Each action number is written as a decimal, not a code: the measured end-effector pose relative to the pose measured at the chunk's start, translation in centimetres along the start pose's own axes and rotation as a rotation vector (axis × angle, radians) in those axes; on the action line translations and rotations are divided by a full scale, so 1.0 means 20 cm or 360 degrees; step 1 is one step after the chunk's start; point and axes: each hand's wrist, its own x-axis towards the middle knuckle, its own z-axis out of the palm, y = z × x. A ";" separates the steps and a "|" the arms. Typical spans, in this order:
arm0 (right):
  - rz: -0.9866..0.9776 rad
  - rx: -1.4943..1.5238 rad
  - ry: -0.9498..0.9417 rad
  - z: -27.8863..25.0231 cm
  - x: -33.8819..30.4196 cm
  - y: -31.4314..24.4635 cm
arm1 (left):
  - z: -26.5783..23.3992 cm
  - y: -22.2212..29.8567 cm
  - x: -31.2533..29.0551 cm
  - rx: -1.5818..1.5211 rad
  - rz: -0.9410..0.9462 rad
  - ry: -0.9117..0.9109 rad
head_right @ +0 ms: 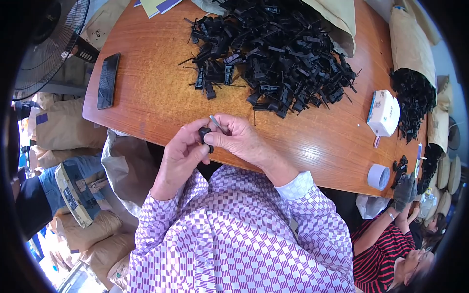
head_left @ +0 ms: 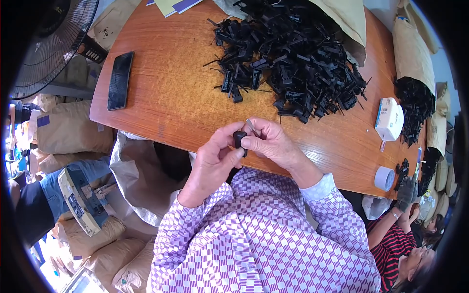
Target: Manually assembling or inspecting small black plastic components on a production line.
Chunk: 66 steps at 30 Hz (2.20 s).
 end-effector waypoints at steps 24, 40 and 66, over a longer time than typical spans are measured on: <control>-0.0363 -0.0740 0.0398 0.26 0.03 0.06 | -0.03 -0.07 0.00 0.1025 0.0429 0.0553; -0.0340 -0.2156 0.0959 -0.20 -0.21 0.00 | -0.06 0.06 -0.12 0.1156 0.0001 0.0269; -0.0305 -0.1067 0.0450 0.08 -0.10 -0.09 | 0.06 -0.07 0.13 0.0101 0.0242 0.0194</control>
